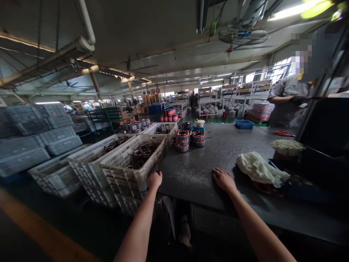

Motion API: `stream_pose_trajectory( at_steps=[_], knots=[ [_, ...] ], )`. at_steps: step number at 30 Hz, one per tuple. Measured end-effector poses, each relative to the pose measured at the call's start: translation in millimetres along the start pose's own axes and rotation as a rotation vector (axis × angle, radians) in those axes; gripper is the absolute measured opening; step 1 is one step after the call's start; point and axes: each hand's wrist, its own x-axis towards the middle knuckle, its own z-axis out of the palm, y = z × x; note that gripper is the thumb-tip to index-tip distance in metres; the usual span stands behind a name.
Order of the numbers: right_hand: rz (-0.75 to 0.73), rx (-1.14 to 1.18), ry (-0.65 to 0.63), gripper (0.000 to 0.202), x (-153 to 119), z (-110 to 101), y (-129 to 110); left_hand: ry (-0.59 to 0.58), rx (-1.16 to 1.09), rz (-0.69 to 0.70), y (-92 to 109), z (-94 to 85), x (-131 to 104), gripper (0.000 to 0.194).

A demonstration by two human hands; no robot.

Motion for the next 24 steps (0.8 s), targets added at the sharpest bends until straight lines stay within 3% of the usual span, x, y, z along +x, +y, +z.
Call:
stream_pose_trajectory(
  at_steps=[24],
  knots=[
    [-0.006,-0.002,0.012,0.043,0.3,2.1,0.4,0.018,0.002,-0.006,-0.8,0.8,0.1,0.044]
  ],
)
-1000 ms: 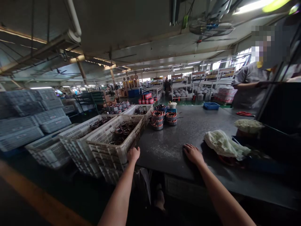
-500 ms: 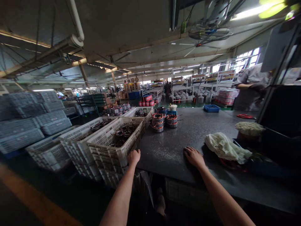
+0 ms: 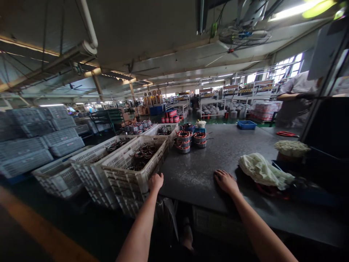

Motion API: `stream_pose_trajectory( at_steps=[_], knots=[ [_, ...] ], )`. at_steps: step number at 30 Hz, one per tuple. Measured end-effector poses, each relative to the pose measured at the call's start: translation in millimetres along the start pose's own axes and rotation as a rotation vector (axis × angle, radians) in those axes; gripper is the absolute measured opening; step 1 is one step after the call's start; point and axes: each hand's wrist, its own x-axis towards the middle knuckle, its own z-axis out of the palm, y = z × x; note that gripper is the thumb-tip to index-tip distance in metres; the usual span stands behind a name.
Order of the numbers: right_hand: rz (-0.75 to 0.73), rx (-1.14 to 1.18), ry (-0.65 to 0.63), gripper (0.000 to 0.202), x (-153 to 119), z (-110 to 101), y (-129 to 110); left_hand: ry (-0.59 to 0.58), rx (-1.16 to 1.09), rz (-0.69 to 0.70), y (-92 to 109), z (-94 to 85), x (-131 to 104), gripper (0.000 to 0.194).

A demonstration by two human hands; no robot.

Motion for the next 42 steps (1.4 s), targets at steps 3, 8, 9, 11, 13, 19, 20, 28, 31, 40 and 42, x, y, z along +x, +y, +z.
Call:
stream_pose_trajectory(
  at_steps=[3,8,9,11,13,19,20,28,31,40,42],
  knots=[
    [0.006,0.005,0.001,0.043,1,1,1,0.006,0.003,-0.001,0,0.9,1,0.045],
    [0.004,0.008,0.002,0.042,1,2,1,0.008,0.005,0.002,-1,5.7,4,0.044],
    [0.003,0.007,0.001,0.042,1,2,1,0.007,0.005,0.002,-1,6.5,5,0.044],
    [0.000,0.003,0.000,0.042,0,1,1,0.005,0.005,0.002,-2,7.4,6,0.044],
    [-0.002,-0.001,-0.001,0.042,0,1,0,0.003,0.004,0.000,-2,7.2,6,0.044],
    [0.000,-0.011,-0.006,0.042,0,0,0,0.002,-0.004,-0.003,-1,2.8,2,0.044],
    [0.000,-0.012,-0.007,0.042,0,-1,-1,0.000,-0.005,-0.002,-1,2.0,2,0.044],
    [-0.008,-0.011,0.000,0.043,0,1,0,-0.003,-0.002,-0.010,0,-1.3,-2,0.043],
    [-0.001,-0.013,0.002,0.043,0,1,0,-0.002,-0.002,0.001,1,-1.3,-1,0.043],
    [-0.059,0.002,-0.031,0.059,2,14,13,0.031,-0.033,-0.013,-2,5.4,-7,0.038],
    [-0.107,0.000,-0.020,0.068,8,29,26,0.044,-0.041,-0.016,-4,9.4,-8,0.037]
  ],
)
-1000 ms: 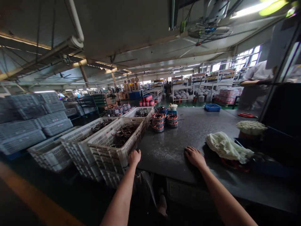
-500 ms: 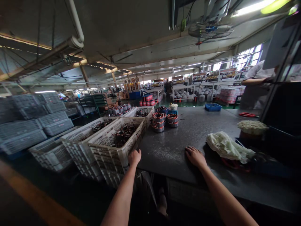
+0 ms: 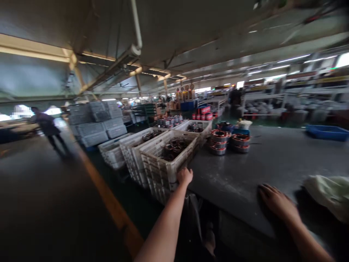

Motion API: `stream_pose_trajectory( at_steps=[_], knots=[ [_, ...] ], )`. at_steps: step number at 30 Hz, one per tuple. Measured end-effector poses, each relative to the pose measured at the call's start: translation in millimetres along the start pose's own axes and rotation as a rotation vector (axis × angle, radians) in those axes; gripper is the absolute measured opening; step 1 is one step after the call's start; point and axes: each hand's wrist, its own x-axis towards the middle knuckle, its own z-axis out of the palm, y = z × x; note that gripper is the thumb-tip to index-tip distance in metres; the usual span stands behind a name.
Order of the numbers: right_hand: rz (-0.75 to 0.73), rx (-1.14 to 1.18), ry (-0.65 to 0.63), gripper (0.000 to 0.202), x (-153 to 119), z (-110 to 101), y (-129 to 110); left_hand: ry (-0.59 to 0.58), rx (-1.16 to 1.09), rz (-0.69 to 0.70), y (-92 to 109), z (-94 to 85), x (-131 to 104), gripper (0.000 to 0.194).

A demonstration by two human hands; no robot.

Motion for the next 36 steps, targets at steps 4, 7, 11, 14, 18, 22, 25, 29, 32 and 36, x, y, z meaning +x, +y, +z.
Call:
stream_pose_trajectory(
  at_steps=[4,7,11,14,18,22,25,29,32,36],
  knots=[
    [-0.041,0.057,0.027,0.079,8,22,19,0.010,-0.008,-0.016,-1,5.4,-2,0.039],
    [-0.016,0.080,0.011,0.081,5,19,18,0.011,-0.008,-0.013,-2,6.9,-4,0.042],
    [0.080,0.059,-0.005,0.082,0,1,4,0.005,0.000,0.005,-2,7.1,-4,0.042],
    [0.167,0.020,-0.008,0.082,-5,-12,-6,0.002,0.009,0.005,-1,5.8,-4,0.040],
    [0.162,0.020,-0.037,0.083,-8,-18,-11,0.002,0.023,-0.010,-1,4.0,-4,0.038],
    [0.166,0.021,-0.006,0.081,-7,-14,-8,0.003,0.025,0.000,-2,4.4,0,0.038],
    [0.182,-0.004,0.008,0.078,-6,-12,-9,0.012,0.021,0.025,-3,4.0,0,0.036],
    [0.187,-0.050,-0.007,0.073,-6,-14,-14,0.085,0.018,0.182,-2,2.5,-8,0.033],
    [0.221,-0.042,0.004,0.071,-6,-13,-15,0.094,0.023,0.325,-2,3.4,-15,0.027],
    [0.246,-0.013,0.027,0.068,-6,-13,-12,0.085,0.025,0.302,-2,7.9,-13,0.038]
  ],
)
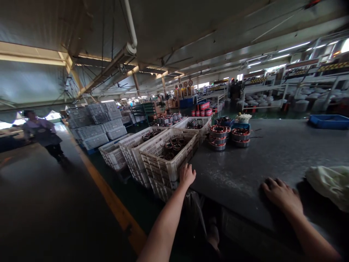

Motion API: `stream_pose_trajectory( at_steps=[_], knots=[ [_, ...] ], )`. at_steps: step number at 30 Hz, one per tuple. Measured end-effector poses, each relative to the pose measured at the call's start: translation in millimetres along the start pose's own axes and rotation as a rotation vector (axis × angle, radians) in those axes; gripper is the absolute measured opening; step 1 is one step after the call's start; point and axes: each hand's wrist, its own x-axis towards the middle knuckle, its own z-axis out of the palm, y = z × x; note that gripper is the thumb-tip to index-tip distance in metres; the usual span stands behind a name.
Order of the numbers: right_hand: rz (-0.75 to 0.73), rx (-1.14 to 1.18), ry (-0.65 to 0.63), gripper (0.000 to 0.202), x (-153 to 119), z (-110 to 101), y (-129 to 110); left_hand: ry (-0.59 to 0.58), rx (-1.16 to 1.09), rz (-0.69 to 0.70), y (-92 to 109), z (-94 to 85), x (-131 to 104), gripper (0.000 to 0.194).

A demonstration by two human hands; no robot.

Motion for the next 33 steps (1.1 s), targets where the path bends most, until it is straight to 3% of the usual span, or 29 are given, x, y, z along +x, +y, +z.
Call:
stream_pose_trajectory(
  at_steps=[4,16,24,33],
  knots=[
    [-0.005,0.022,-0.036,0.067,0,-5,2,-0.036,-0.013,-0.077,-3,4.7,6,0.045],
    [-0.013,0.022,-0.061,0.062,-2,-11,2,-0.002,-0.125,-0.072,-8,-2.1,3,0.030],
    [-0.019,0.020,-0.039,0.062,0,-6,4,0.011,-0.130,-0.094,-10,-1.0,4,0.010],
    [-0.031,0.063,-0.046,0.060,-2,-10,5,0.009,-0.136,-0.101,-10,-1.5,4,0.006]
  ],
)
